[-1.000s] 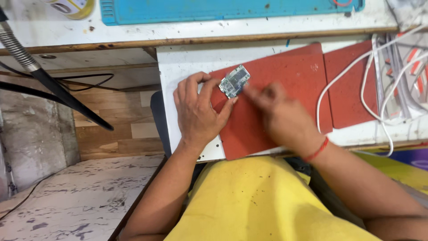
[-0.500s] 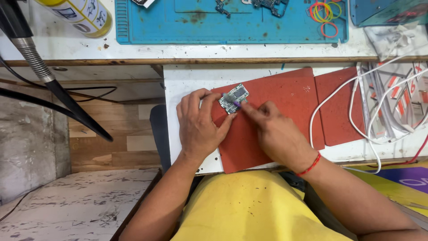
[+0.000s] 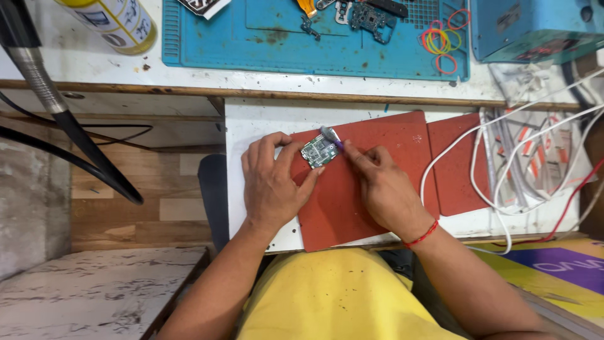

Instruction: The person uses a purple toothbrush to scrub the surface of a small green circuit board placed on a red mat. The person repeatedly scrubs different areas of the board, occasionally lifting and rotating it to access different sides, while maintaining a steady scrubbing motion throughout the clip.

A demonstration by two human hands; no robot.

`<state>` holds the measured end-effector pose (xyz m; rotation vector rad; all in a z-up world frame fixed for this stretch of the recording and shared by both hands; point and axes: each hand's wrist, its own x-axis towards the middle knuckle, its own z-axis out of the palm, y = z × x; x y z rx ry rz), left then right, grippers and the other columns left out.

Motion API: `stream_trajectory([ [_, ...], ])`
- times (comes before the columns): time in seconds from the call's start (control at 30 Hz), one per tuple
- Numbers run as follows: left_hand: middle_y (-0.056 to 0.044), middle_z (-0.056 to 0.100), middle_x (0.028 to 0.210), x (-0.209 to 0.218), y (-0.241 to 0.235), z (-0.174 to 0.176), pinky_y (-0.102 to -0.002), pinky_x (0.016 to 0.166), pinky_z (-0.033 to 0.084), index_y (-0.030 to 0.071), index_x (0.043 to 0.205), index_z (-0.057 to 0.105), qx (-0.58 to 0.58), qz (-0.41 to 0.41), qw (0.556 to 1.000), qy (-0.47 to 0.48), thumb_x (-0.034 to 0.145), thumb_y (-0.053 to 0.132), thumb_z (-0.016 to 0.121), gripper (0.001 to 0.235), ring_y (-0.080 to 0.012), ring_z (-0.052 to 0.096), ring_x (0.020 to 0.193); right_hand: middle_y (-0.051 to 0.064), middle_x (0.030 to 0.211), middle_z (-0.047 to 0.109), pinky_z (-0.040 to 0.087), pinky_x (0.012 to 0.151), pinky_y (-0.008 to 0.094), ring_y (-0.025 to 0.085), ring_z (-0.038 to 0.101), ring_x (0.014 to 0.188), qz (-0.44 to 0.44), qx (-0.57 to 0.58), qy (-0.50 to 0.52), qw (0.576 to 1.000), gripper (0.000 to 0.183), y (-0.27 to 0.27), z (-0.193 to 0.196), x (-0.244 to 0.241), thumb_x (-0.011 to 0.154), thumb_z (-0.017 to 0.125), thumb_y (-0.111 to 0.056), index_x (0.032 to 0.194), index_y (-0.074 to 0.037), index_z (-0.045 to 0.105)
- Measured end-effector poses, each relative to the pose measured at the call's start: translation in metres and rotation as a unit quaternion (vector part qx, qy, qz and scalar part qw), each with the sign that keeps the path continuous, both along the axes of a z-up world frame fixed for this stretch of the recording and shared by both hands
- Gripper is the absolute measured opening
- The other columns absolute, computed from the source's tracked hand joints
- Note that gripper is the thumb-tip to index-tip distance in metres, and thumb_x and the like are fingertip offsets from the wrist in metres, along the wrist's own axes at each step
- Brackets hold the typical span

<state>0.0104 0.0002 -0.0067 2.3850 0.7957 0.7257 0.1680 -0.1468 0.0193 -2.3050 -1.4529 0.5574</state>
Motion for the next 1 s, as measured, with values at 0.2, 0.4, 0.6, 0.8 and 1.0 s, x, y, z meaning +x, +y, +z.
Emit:
stream_trajectory([
  [0.2, -0.006, 0.057, 0.117, -0.003, 0.004, -0.001, -0.046, 0.102, 0.039, 0.008, 0.110, 0.074, 0.013, 0.001, 1.000, -0.003, 0.075, 0.034, 0.090, 0.046, -0.0272, 0.053, 0.116, 0.022, 0.116, 0.062, 0.055, 0.078, 0.050, 0.044, 0.067, 0.092, 0.000, 0.072, -0.008, 0.997, 0.058, -0.002, -0.005, -0.003, 0.091, 0.050, 0.002, 0.147, -0.012, 0.055],
  [0.4, -0.007, 0.057, 0.118, 0.000, 0.004, 0.001, -0.046, 0.101, 0.039, 0.007, 0.109, 0.075, 0.010, 0.006, 1.000, -0.017, 0.074, 0.032, 0.090, 0.046, -0.0273, 0.053, 0.115, 0.020, 0.113, 0.062, 0.056, 0.074, 0.050, 0.043, 0.068, 0.088, -0.008, 0.032, -0.029, 0.999, 0.059, 0.004, -0.008, 0.004, 0.091, 0.051, 0.001, 0.148, -0.018, 0.056],
  [0.6, -0.007, 0.057, 0.116, -0.003, 0.006, 0.000, -0.046, 0.101, 0.039, 0.007, 0.109, 0.075, 0.010, 0.001, 1.000, -0.015, 0.074, 0.032, 0.090, 0.045, -0.0266, 0.053, 0.115, 0.020, 0.118, 0.061, 0.057, 0.074, 0.051, 0.044, 0.068, 0.086, 0.022, 0.023, -0.041, 0.999, 0.066, -0.001, -0.010, 0.012, 0.089, 0.051, 0.003, 0.149, -0.023, 0.054],
  [0.8, -0.007, 0.058, 0.115, -0.003, 0.003, 0.003, -0.046, 0.102, 0.039, 0.008, 0.107, 0.075, 0.017, 0.010, 0.999, -0.033, 0.071, 0.029, 0.090, 0.044, -0.0272, 0.054, 0.115, 0.020, 0.118, 0.062, 0.058, 0.073, 0.050, 0.043, 0.068, 0.085, 0.078, 0.030, -0.019, 0.996, 0.073, -0.006, 0.000, -0.004, 0.080, 0.052, 0.005, 0.147, -0.023, 0.054],
  [1.0, -0.006, 0.058, 0.117, -0.009, 0.002, -0.002, -0.045, 0.103, 0.040, 0.007, 0.112, 0.074, 0.018, 0.006, 1.000, -0.019, 0.074, 0.028, 0.090, 0.046, -0.0267, 0.054, 0.116, 0.020, 0.113, 0.062, 0.058, 0.073, 0.050, 0.042, 0.068, 0.083, 0.065, 0.033, -0.002, 0.997, 0.066, -0.006, 0.001, -0.015, 0.089, 0.050, 0.004, 0.149, -0.023, 0.054],
])
